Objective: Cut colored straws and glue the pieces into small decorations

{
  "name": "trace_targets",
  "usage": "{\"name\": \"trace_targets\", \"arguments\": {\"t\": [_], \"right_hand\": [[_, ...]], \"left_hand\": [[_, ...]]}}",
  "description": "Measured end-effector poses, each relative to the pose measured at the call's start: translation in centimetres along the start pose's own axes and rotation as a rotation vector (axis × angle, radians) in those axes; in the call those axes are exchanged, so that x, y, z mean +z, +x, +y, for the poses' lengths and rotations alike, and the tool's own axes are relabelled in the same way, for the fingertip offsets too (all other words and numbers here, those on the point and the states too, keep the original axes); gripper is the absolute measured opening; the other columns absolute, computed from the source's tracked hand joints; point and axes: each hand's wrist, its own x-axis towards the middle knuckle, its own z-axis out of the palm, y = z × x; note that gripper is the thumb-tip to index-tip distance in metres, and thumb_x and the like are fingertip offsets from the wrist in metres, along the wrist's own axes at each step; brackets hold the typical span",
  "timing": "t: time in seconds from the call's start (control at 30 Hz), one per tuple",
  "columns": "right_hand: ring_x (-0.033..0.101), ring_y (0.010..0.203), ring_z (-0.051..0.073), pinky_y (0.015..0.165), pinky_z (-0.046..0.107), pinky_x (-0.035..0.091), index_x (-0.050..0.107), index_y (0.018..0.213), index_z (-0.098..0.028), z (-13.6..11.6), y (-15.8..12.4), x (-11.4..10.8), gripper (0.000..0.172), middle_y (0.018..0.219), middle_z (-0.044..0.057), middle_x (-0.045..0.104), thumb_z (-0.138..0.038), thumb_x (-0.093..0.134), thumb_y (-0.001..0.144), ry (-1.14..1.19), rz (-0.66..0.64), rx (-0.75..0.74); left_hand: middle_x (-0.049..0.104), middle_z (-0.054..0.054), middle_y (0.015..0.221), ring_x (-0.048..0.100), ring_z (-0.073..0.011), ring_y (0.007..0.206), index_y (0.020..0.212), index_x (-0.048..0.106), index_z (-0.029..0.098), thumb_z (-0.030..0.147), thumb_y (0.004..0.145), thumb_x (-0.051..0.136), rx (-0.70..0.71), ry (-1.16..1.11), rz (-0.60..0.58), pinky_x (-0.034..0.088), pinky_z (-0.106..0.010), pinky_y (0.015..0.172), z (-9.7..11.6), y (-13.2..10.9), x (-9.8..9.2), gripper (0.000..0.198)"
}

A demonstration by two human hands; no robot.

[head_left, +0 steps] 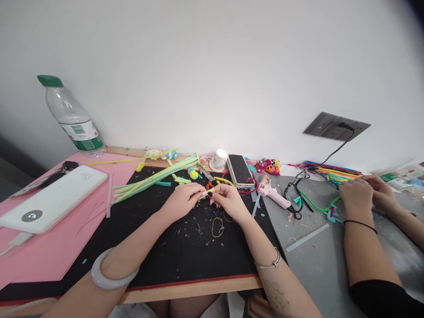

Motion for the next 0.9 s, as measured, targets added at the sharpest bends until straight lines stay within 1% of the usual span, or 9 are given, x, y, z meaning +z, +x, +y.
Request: {"name": "trace_targets", "arguments": {"t": [0.23, 0.4, 0.5, 0.57, 0.63, 0.67, 0.73, 0.83, 0.9], "right_hand": [[0.045, 0.045, 0.007, 0.046, 0.020, 0.036, 0.055, 0.071, -0.016, 0.0, -0.1, 0.0, 0.012, 0.058, -0.002, 0.060, -0.026, 0.060, 0.076, 0.020, -0.006, -0.009], [0.045, 0.044, 0.007, 0.046, 0.020, 0.036, 0.054, 0.070, -0.017, 0.1, -0.1, -0.1, 0.012, 0.058, -0.002, 0.060, -0.026, 0.060, 0.076, 0.021, -0.001, -0.023], [0.045, 0.044, 0.008, 0.045, 0.021, 0.035, 0.053, 0.071, -0.019, 0.3, 0.0, -0.1, 0.011, 0.057, -0.003, 0.059, -0.027, 0.059, 0.076, 0.033, 0.103, -0.065], [0.048, 0.047, 0.009, 0.047, 0.021, 0.037, 0.053, 0.073, -0.019, 0.5, 0.0, -0.2, 0.009, 0.059, -0.003, 0.060, -0.026, 0.058, 0.076, 0.000, 0.202, -0.120], [0.052, 0.053, 0.012, 0.051, 0.023, 0.040, 0.057, 0.075, -0.019, 0.6, -0.1, -0.3, 0.007, 0.064, 0.000, 0.062, -0.026, 0.056, 0.077, -0.096, 0.274, -0.172], [0.053, 0.055, 0.013, 0.053, 0.024, 0.041, 0.059, 0.077, -0.018, 0.7, -0.1, -0.4, 0.008, 0.066, 0.001, 0.063, -0.025, 0.056, 0.078, -0.164, 0.300, -0.188], [0.055, 0.058, 0.014, 0.056, 0.026, 0.043, 0.063, 0.081, -0.018, 0.8, -0.1, -0.4, 0.012, 0.069, 0.003, 0.064, -0.025, 0.054, 0.080, -0.311, 0.330, -0.213], [0.060, 0.073, 0.018, 0.068, 0.030, 0.047, 0.068, 0.093, -0.019, 1.0, 0.0, -0.4, 0.022, 0.085, 0.006, 0.068, -0.023, 0.048, 0.084, -0.466, 0.319, -0.274], [0.061, 0.088, 0.020, 0.080, 0.033, 0.046, 0.066, 0.106, -0.021, 1.1, 0.0, -0.3, 0.030, 0.103, 0.007, 0.067, -0.020, 0.045, 0.086, -0.506, 0.296, -0.321]], "left_hand": [[0.060, 0.002, 0.066, 0.054, -0.0120, 0.059, 0.075, 0.061, 0.018, 0.022, 0.088, 0.044, -0.029, -0.006, 0.014, 0.041, -0.024, 0.066, 0.5, 0.0, 0.1, 0.022], [0.061, 0.001, 0.065, 0.054, -0.0125, 0.058, 0.075, 0.062, 0.018, 0.027, 0.089, 0.042, -0.048, 0.017, 0.012, 0.040, -0.024, 0.061, 0.6, 0.0, 0.1, 0.026], [0.066, -0.002, 0.076, 0.058, -0.0154, 0.065, 0.085, 0.065, 0.018, 0.033, 0.090, 0.041, -0.105, 0.104, 0.150, 0.041, -0.025, 0.062, 0.0, 0.1, -0.5, 0.028], [0.068, -0.004, 0.083, 0.060, -0.0183, 0.074, 0.091, 0.064, 0.018, 0.033, 0.090, 0.040, -0.191, 0.218, 0.306, 0.043, -0.027, 0.069, -0.6, 0.1, -1.4, 0.028], [0.068, -0.006, 0.089, 0.061, -0.0212, 0.083, 0.096, 0.063, 0.019, 0.032, 0.090, 0.039, -0.289, 0.346, 0.381, 0.044, -0.029, 0.074, -1.4, 0.0, -2.5, 0.028], [0.067, -0.007, 0.094, 0.061, -0.0231, 0.090, 0.101, 0.062, 0.019, 0.031, 0.089, 0.040, -0.335, 0.408, 0.380, 0.044, -0.031, 0.077, -1.9, -0.1, -3.0, 0.028], [0.064, -0.009, 0.108, 0.059, -0.0259, 0.100, 0.108, 0.059, 0.018, 0.029, 0.086, 0.044, -0.400, 0.494, 0.299, 0.044, -0.032, 0.080, -2.7, -0.2, -3.9, 0.030], [0.063, -0.010, 0.110, 0.060, -0.0269, 0.097, 0.108, 0.060, 0.018, 0.034, 0.081, 0.051, -0.469, 0.481, 0.116, 0.046, -0.033, 0.078, -4.0, -0.6, -4.7, 0.033], [0.062, -0.011, 0.111, 0.060, -0.0266, 0.095, 0.107, 0.061, 0.019, 0.036, 0.077, 0.056, -0.441, 0.441, 0.079, 0.046, -0.033, 0.078, -4.9, -0.8, -5.1, 0.035]]}}
